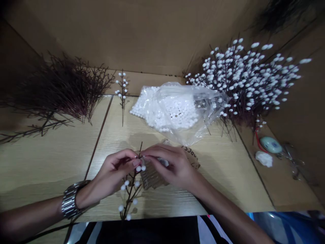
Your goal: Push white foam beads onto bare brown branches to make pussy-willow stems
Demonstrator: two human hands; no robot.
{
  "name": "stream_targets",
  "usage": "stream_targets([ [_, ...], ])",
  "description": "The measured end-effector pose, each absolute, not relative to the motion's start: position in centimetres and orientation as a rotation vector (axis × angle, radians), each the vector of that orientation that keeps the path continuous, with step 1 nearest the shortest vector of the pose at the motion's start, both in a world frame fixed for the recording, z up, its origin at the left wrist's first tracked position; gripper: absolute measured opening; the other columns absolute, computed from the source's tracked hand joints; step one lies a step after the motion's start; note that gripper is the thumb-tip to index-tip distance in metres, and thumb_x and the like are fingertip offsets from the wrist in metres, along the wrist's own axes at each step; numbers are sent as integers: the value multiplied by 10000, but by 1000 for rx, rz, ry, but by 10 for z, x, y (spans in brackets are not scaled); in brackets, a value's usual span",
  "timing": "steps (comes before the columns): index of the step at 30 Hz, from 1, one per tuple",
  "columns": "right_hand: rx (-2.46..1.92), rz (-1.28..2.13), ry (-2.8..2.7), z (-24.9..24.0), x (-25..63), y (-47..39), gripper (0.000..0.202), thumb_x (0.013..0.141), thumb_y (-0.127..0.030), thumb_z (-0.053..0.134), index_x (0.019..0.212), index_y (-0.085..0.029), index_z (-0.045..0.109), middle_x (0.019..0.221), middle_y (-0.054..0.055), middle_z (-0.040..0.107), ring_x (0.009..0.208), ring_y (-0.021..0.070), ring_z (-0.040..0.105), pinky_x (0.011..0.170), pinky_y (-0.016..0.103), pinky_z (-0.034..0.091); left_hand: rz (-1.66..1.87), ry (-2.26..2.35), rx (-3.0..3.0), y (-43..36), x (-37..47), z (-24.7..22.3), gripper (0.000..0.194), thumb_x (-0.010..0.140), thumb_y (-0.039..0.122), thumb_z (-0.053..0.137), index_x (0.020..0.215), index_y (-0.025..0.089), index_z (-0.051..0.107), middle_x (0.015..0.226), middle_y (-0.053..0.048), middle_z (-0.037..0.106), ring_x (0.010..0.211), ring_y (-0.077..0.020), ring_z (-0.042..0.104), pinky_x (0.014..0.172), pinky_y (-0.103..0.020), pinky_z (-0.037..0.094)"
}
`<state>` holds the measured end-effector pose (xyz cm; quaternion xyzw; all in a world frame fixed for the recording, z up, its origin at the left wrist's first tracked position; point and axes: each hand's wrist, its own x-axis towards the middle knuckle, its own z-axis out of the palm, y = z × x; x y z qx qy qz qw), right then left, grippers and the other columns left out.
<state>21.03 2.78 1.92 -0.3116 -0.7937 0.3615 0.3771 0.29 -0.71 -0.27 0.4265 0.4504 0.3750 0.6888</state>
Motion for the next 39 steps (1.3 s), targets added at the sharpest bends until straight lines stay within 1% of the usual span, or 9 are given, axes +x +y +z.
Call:
stream_targets([
  [3,-787,900,-2026,18,209,26,364,909,-97,630,1201,-301,703,1000,30,768,876,173,735,725,316,605,847,979,960,-7,2,-5,143,898,322,692,864,183,685,763,1,624,678,-120,509,583,-225,403],
  [8,-801,880,-2017,14,208,25,380,891,-94,648,1188,-323,714,1016,21,765,883,176,736,732,331,612,837,1016,987,-7,1,-4,149,886,323,702,843,181,685,709,15,600,639,-116,500,551,-219,404],
  [15,-849,928,-1962,9,209,24,419,885,-62,665,1186,-349,717,1028,-16,783,899,163,743,759,320,610,888,949,964,-6,1,-5,76,898,266,706,857,202,706,808,19,705,729,-103,600,670,-201,485],
  [20,-870,963,-1927,7,208,23,379,897,-87,667,1164,-348,727,1025,-17,790,884,166,750,743,326,613,876,949,984,-7,-1,-7,80,908,289,706,901,211,721,905,2,740,831,-126,644,738,-221,507],
  [25,-866,972,-1892,3,208,23,386,894,-70,664,1144,-355,735,1012,-24,792,871,159,754,738,318,614,855,959,1029,-7,-1,-9,116,922,317,689,930,209,730,889,-5,728,799,-131,629,698,-233,493],
  [28,-869,977,-1873,1,207,22,393,891,-63,666,1139,-360,736,1013,-29,792,864,156,753,736,315,614,859,958,1028,-7,0,-9,137,921,331,689,944,203,731,901,-16,736,812,-142,640,708,-242,504],
  [31,-851,962,-1857,-2,205,23,377,884,-60,674,1130,-338,743,997,-17,794,860,160,751,736,313,615,853,956,1043,-7,0,-8,158,919,335,690,958,188,732,927,-34,748,834,-155,651,723,-253,515],
  [35,-797,949,-1851,-4,204,24,368,868,-45,687,1123,-303,751,978,-8,795,853,145,746,732,284,611,864,932,1044,-6,0,-7,133,928,310,684,967,192,732,903,-20,750,809,-130,651,697,-217,506],
  [39,-829,966,-1866,-2,205,25,382,877,-49,679,1138,-321,741,1001,-29,790,865,127,740,748,269,603,869,923,1053,-5,-1,-6,113,936,300,676,964,201,724,912,-10,744,825,-118,646,717,-206,500],
])
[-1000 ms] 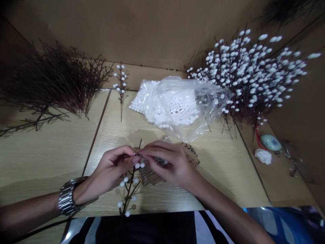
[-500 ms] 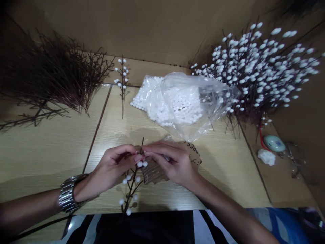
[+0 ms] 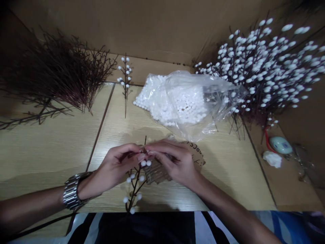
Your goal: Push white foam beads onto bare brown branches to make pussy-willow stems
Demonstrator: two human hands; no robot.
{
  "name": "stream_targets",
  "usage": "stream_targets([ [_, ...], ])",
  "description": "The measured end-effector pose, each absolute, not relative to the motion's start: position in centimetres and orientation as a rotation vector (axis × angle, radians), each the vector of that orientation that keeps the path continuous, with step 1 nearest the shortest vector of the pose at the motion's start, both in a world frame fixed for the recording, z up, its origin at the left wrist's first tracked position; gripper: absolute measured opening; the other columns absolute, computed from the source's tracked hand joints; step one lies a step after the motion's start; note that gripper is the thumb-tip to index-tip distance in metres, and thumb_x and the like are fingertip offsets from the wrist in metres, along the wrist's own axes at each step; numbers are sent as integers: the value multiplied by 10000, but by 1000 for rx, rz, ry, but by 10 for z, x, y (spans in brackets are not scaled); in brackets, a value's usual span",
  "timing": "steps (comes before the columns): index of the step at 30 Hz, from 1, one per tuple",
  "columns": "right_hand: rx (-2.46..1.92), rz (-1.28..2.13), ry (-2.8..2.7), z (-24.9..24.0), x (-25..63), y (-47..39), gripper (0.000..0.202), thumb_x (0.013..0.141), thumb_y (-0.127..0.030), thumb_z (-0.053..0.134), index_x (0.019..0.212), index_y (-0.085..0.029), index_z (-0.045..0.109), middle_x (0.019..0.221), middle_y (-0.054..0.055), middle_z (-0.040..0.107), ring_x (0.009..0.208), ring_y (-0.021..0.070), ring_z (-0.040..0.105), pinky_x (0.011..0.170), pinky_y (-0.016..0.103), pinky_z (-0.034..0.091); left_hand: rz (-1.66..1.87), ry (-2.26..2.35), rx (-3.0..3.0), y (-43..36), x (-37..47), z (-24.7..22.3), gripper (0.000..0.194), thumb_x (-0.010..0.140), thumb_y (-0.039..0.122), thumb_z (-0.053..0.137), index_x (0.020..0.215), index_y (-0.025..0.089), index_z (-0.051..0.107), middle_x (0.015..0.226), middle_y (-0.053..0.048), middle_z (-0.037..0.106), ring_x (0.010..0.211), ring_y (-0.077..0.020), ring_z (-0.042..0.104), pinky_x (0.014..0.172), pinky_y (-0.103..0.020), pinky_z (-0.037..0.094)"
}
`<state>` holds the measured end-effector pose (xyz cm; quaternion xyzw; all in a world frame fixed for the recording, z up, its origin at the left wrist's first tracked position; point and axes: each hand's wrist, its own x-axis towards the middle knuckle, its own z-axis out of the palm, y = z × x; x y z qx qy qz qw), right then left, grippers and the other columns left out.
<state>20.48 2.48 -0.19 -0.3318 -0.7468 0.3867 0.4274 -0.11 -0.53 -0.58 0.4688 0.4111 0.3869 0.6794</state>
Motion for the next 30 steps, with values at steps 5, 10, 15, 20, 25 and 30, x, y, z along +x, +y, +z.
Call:
stream_targets([
  [5,-872,936,-1946,5,208,25,415,894,-46,654,1181,-338,718,1056,-45,784,907,121,741,780,260,597,886,935,1068,-5,-2,-7,113,938,302,673,934,198,717,837,8,678,770,-106,586,674,-209,462],
  [10,-872,929,-1964,5,209,24,409,898,-34,640,1173,-326,720,1071,-44,784,923,117,742,802,252,596,903,905,1037,-6,-1,-9,100,931,297,685,942,205,722,864,5,688,783,-107,589,690,-211,464],
  [15,-854,952,-1894,-2,207,23,384,889,-31,651,1137,-311,735,1044,-26,790,916,137,745,792,281,604,905,898,1028,-5,0,-9,96,930,287,688,951,202,725,918,-8,717,834,-115,614,746,-217,481],
  [20,-852,938,-1863,-5,204,22,387,886,-23,649,1125,-314,739,1031,-24,788,914,138,740,793,287,603,912,891,1036,-7,0,-8,95,942,286,672,969,211,724,919,-4,719,839,-114,624,752,-217,489],
  [25,-843,938,-1847,-5,203,23,388,882,-22,655,1128,-309,741,1018,-19,784,898,131,732,776,274,595,895,924,1068,-5,-1,-7,96,942,288,673,978,220,730,891,7,718,786,-99,613,705,-200,483],
  [30,-861,960,-1828,1,201,24,348,888,-45,659,1101,-301,755,990,-2,769,891,140,717,758,292,583,920,890,1045,-2,0,-6,90,942,271,675,965,210,737,922,5,731,834,-95,634,749,-183,496],
])
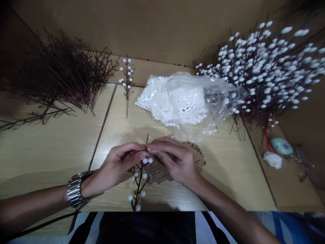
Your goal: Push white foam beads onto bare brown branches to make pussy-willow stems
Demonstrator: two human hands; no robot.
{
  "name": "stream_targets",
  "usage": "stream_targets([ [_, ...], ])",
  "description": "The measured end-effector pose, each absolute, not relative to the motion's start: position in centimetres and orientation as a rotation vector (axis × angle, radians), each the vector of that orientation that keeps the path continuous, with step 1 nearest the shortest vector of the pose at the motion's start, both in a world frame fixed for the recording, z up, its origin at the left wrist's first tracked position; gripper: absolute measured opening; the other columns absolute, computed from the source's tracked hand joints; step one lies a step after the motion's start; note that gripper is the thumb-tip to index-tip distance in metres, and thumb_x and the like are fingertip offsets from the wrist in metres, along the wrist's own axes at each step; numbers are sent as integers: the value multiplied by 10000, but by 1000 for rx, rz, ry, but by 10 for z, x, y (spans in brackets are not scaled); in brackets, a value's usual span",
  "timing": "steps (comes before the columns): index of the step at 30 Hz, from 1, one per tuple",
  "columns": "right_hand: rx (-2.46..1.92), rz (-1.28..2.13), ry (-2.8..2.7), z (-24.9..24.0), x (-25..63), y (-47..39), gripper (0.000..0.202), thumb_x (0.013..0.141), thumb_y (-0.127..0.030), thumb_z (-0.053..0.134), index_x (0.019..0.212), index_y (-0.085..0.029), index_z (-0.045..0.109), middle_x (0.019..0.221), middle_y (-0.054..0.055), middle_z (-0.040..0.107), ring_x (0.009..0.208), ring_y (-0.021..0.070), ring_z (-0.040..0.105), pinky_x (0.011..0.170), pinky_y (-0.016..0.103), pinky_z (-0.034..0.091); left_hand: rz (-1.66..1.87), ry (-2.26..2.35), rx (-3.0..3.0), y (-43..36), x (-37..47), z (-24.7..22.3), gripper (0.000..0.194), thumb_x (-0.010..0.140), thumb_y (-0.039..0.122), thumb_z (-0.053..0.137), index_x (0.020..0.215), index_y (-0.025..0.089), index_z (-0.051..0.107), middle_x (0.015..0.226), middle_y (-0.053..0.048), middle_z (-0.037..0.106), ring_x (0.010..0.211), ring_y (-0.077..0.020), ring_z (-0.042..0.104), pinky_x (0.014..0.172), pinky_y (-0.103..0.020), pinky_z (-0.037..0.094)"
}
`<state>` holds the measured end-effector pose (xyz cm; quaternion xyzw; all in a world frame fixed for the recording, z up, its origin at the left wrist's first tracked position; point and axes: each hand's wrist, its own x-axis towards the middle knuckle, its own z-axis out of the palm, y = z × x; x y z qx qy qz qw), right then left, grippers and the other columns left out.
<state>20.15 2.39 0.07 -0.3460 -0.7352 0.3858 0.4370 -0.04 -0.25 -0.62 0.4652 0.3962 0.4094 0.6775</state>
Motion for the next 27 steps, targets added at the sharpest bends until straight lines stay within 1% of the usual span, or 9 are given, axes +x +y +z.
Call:
stream_targets([
  [2,-877,957,-1826,3,202,25,336,879,-59,681,1097,-302,759,986,0,769,889,144,714,752,294,579,934,876,1027,-2,-1,-5,82,940,264,678,957,211,739,925,10,736,852,-92,646,767,-173,501],
  [7,-913,1038,-1791,6,203,27,307,870,-82,708,1076,-302,768,959,-3,775,839,135,715,707,275,572,927,893,1034,-2,-1,-3,96,945,269,672,927,213,748,885,19,742,804,-83,647,736,-164,505],
  [13,-919,1119,-1739,4,203,25,287,868,-101,715,1062,-305,771,962,0,780,848,143,718,728,292,582,925,871,1029,-2,0,-3,86,945,254,670,943,224,750,897,17,735,811,-91,634,741,-178,500],
  [21,-856,1165,-1730,-1,201,24,268,860,-88,718,1051,-269,768,965,27,779,872,166,724,739,318,591,898,909,1031,-2,-2,-2,115,946,273,664,921,187,735,847,1,698,792,-115,616,708,-205,485],
  [27,-874,1068,-1742,2,197,22,268,877,-76,689,1057,-258,767,927,32,766,814,153,711,695,304,575,890,872,1006,-1,-1,1,92,932,237,677,903,178,741,856,-6,721,817,-120,641,757,-208,511],
])
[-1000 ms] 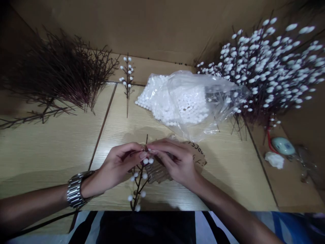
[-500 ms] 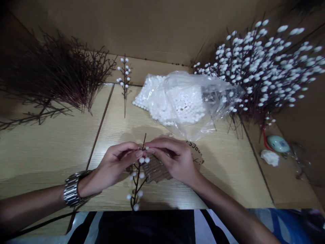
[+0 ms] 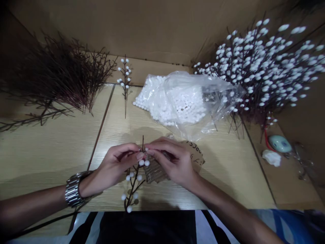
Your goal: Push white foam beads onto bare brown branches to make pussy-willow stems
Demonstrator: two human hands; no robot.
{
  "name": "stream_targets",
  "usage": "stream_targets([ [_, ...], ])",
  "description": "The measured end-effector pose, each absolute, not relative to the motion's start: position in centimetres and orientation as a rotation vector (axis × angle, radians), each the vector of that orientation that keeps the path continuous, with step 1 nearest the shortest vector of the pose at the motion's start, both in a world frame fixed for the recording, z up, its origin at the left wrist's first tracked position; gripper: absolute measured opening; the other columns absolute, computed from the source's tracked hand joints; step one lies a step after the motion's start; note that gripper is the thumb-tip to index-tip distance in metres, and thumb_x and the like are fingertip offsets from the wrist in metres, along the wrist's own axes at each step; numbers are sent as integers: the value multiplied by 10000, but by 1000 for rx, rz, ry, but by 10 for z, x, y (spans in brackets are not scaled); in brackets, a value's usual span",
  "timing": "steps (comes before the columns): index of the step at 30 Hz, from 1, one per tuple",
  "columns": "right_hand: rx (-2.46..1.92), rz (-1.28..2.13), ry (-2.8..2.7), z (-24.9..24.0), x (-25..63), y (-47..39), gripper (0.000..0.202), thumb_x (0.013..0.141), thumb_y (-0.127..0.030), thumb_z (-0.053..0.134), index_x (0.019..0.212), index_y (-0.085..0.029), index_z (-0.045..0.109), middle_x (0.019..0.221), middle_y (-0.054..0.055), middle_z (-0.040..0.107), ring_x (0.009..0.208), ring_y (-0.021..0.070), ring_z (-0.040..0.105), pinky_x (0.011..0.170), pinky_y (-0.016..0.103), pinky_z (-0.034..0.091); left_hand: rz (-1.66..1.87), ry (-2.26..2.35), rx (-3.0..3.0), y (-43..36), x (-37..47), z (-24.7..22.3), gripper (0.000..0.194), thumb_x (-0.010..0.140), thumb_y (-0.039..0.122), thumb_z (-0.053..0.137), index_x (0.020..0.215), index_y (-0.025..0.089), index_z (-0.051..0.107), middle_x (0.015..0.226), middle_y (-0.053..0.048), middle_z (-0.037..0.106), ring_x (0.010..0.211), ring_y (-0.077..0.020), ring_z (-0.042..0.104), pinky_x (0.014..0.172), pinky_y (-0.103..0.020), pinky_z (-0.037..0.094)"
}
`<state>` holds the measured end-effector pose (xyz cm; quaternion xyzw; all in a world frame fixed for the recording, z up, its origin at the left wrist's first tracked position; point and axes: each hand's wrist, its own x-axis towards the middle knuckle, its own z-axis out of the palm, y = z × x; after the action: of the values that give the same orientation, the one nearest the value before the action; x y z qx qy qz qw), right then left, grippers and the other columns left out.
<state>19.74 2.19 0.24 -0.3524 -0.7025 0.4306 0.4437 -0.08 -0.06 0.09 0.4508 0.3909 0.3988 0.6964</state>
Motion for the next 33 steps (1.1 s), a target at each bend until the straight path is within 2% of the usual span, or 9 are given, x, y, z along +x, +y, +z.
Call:
stream_targets([
  [9,-904,1114,-1691,1,192,22,197,873,-114,699,998,-247,771,847,19,758,761,144,701,667,279,576,834,902,1046,-4,-1,-3,121,928,290,683,948,182,732,908,-33,743,838,-146,669,741,-242,533],
  [19,-951,1415,-1447,-1,192,21,95,891,-222,709,969,-240,759,736,-13,721,615,116,678,586,247,578,869,853,1005,-1,-1,1,133,954,291,648,948,182,725,1002,-56,781,965,-181,712,870,-283,548],
  [33,-961,1366,-1488,2,190,18,101,900,-216,694,981,-236,751,719,-13,730,614,123,688,588,256,604,899,869,1016,-2,-1,-2,127,950,303,656,939,192,717,960,-45,783,922,-171,718,833,-278,553],
])
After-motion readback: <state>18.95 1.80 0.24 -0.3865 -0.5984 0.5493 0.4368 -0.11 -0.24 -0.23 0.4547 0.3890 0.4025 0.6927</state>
